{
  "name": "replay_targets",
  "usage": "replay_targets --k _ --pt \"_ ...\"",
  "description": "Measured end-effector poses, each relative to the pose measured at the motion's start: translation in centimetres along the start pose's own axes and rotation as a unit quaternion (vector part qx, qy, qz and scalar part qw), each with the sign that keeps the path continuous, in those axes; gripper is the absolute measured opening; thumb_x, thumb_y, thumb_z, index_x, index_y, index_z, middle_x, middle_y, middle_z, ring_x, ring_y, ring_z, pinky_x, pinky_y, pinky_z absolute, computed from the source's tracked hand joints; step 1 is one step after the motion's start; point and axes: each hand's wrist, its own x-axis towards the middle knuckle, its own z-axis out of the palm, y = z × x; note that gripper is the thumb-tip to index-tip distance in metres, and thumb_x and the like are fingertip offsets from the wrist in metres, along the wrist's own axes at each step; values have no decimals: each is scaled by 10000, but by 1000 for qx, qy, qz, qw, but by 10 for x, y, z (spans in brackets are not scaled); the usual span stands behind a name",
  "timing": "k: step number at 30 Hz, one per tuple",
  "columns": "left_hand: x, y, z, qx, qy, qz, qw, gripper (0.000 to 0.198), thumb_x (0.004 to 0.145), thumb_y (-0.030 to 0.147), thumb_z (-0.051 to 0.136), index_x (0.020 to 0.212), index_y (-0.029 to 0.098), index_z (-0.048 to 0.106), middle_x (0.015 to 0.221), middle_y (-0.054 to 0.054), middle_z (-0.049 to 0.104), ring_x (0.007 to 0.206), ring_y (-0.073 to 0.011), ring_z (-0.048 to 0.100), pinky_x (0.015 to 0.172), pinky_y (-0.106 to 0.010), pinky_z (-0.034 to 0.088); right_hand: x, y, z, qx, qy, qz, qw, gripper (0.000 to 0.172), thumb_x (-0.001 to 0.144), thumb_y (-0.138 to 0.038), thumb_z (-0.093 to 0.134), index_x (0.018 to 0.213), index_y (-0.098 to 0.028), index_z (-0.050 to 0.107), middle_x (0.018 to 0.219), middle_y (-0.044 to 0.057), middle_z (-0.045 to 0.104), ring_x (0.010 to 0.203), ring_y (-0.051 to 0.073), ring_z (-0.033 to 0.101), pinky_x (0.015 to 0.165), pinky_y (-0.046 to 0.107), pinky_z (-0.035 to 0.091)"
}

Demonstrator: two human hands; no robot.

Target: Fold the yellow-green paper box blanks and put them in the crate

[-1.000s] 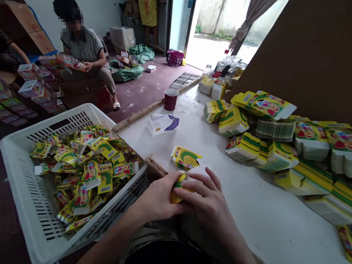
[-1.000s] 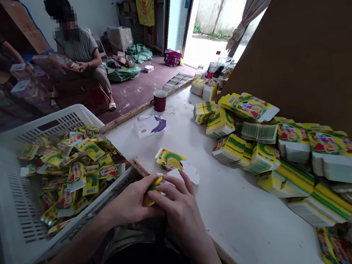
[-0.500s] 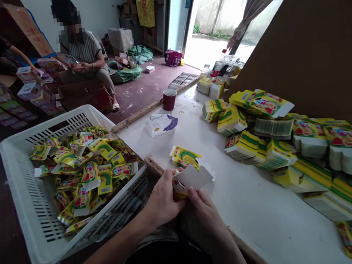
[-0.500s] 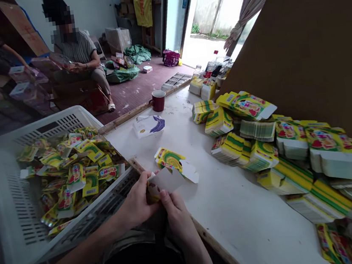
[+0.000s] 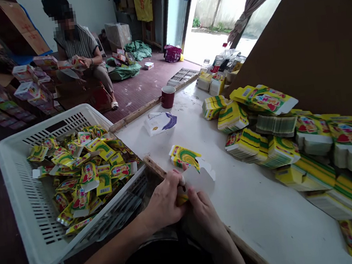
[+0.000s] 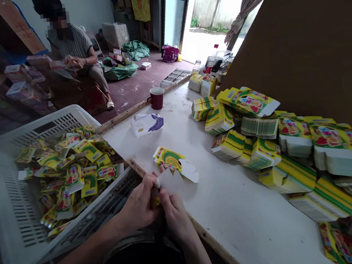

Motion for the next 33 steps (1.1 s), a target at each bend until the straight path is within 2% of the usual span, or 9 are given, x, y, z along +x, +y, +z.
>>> replay_targets --k 3,7,11,15,20,23,28,30,33 --pt "1 -7 4 -10 -20 4 1000 424 743 169 532 1133 211 368 1018 -80 562 917 -266 617 803 -428 542 -5 1 1 -162 -33 -88 982 592 955 -264 521 1503 -317 304 1552 24 366 1438 262 316 1177 480 281" --pt "1 -7 5 15 33 -7 999 565 756 166 531 1272 179 301 1220 -166 480 1147 -326 539 950 -491 483 -4 4 0 -229 3 -161 960 513 957 -126 415 1411 -356 472 1548 22 373 1382 240 421 1123 427 393" --pt "1 2 -10 64 36 -94 993 504 710 248 652 1141 192 398 1096 -123 550 1023 -325 585 883 -508 500 -1 9 -7 -247 38 -183 951 539 948 -125 434 1428 -371 441 1547 33 374 1396 253 397 1128 471 375" --pt "0 4 -27 79 -16 -120 989 500 692 335 696 1101 192 447 1080 -115 600 1021 -321 605 883 -472 499 3 4 -18 -316 -51 -175 931 447 919 -186 539 1359 -267 556 1576 116 299 1390 316 396 1060 465 450" --pt "2 7 -33 71 -61 -130 987 580 653 354 730 1150 188 480 1095 -105 634 999 -308 631 862 -433 504 11 -24 -33 -329 -142 -120 926 258 883 -239 622 1128 -243 704 1441 137 492 1332 308 469 1052 456 442" --pt "3 8 -30 92 -65 -117 987 541 658 300 706 1152 191 513 1107 -106 635 999 -316 628 864 -440 496 13 -31 -27 -310 -123 -92 938 224 794 -177 706 1007 -246 712 1339 105 555 1277 290 509 1043 430 440" --pt "2 -2 -31 -22 38 -136 990 528 613 273 773 1094 217 561 1041 -74 650 956 -288 626 848 -403 492 17 -13 -15 -202 -51 -108 972 611 811 -208 686 1363 -283 435 1437 107 453 1294 269 485 1055 446 423" --pt "5 -9 -39 -210 180 -174 945 479 644 364 788 1044 217 570 983 -48 654 856 -228 634 771 -342 512 25 -4 -22 -216 34 -115 969 743 837 -297 673 1461 -260 272 1425 143 458 1193 263 557 997 451 466" --pt "14 -19 -52 -501 401 -226 733 468 767 591 642 997 191 564 976 -67 652 820 -192 646 741 -313 543 42 7 -40 -385 179 -106 899 492 854 -343 632 1294 -168 500 1165 161 596 1016 289 586 904 480 483"
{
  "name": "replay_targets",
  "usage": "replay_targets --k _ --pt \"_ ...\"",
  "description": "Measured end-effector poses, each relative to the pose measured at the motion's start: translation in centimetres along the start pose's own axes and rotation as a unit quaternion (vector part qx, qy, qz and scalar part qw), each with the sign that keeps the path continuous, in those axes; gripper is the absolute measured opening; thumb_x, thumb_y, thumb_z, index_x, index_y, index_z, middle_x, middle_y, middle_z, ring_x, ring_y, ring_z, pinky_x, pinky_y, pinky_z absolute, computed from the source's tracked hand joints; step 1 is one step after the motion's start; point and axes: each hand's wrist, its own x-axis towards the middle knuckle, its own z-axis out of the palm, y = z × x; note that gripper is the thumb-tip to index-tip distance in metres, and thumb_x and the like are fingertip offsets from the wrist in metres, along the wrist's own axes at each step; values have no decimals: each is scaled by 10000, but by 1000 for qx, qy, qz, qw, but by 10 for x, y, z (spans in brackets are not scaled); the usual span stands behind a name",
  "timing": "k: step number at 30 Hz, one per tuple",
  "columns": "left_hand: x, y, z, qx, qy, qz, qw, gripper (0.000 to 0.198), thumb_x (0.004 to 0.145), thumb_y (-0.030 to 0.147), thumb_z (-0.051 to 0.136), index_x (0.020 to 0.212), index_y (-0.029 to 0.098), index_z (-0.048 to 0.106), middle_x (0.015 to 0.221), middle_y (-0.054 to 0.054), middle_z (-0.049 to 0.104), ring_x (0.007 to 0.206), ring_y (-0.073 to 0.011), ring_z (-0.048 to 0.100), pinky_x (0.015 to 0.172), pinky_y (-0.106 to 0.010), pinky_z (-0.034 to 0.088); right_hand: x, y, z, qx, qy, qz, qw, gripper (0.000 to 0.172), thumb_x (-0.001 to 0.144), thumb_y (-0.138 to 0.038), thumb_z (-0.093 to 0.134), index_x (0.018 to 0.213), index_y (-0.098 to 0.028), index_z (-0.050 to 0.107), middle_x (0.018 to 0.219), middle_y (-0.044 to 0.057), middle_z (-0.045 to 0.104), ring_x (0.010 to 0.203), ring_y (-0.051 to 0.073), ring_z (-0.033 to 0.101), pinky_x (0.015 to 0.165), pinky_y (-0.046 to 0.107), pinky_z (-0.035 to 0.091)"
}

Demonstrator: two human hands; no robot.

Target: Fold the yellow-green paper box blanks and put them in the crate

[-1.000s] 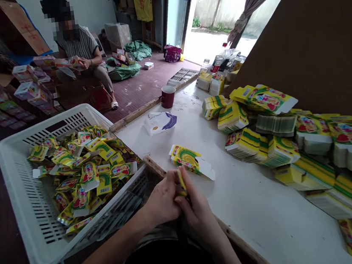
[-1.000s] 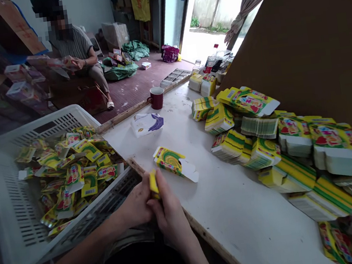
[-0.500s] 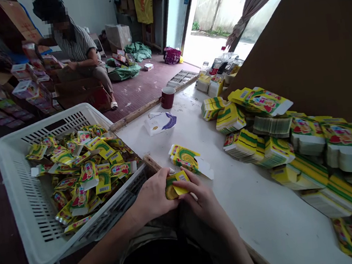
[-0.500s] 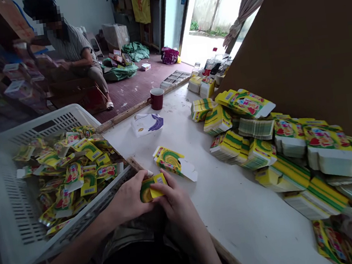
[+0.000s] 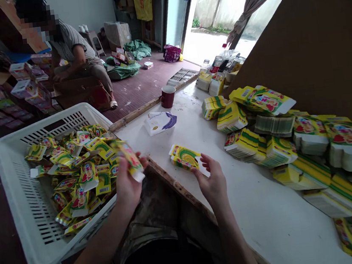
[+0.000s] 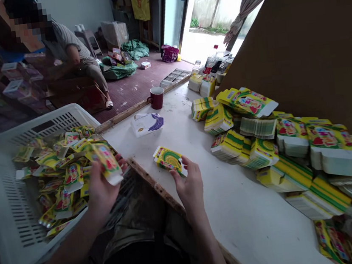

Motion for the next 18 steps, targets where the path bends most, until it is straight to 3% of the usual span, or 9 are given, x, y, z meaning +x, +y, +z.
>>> replay_targets --k 1,3,6,9,14,16,18 --pt "4 1 1 -72 40 -36 996 488 813 629 566 1000 178 557 987 -84 650 845 -198 654 760 -322 553 5 7 1 -42 10 3 999 386 840 -323 638 1185 -159 580 1081 157 611 976 301 577 891 496 471" --pt "6 0 3 -112 49 -114 986 485 903 611 438 1029 154 541 998 -110 647 876 -201 663 782 -337 564 13 16 5 -86 9 4 996 215 805 -271 653 990 -162 648 971 145 609 916 310 557 864 504 457" --pt "-3 -13 6 -43 -31 -197 979 382 968 484 404 1057 137 536 985 -103 649 800 -156 664 726 -287 561 17 21 10 -101 14 5 995 130 770 -222 666 883 -170 627 908 128 590 885 308 532 838 486 447" --pt "-18 -29 7 8 -93 -230 969 300 914 391 573 1017 109 568 912 -94 660 737 -142 662 680 -259 543 12 18 7 -103 34 5 994 177 758 -236 679 896 -181 582 898 108 569 880 301 514 820 466 439" --pt "-33 -47 13 10 -160 -197 967 502 694 392 831 1057 129 605 982 -89 687 925 -199 666 861 -324 525 -5 -3 -5 -70 37 -6 997 206 779 -322 678 781 -219 499 814 54 547 748 236 512 688 375 444" --pt "-34 -48 16 -5 -211 -144 967 570 680 409 837 1143 167 608 1105 -88 685 1078 -237 630 967 -355 483 -13 -16 -8 -30 -27 -29 999 250 751 -327 715 716 -227 488 719 8 543 651 191 499 603 314 430" --pt "-36 -46 18 -6 -249 -81 965 499 766 447 754 1174 190 626 1186 -90 673 1198 -272 571 1042 -397 437 -21 -28 -9 58 -110 -30 992 268 732 -302 735 679 -226 484 649 -23 528 595 158 479 555 275 415"
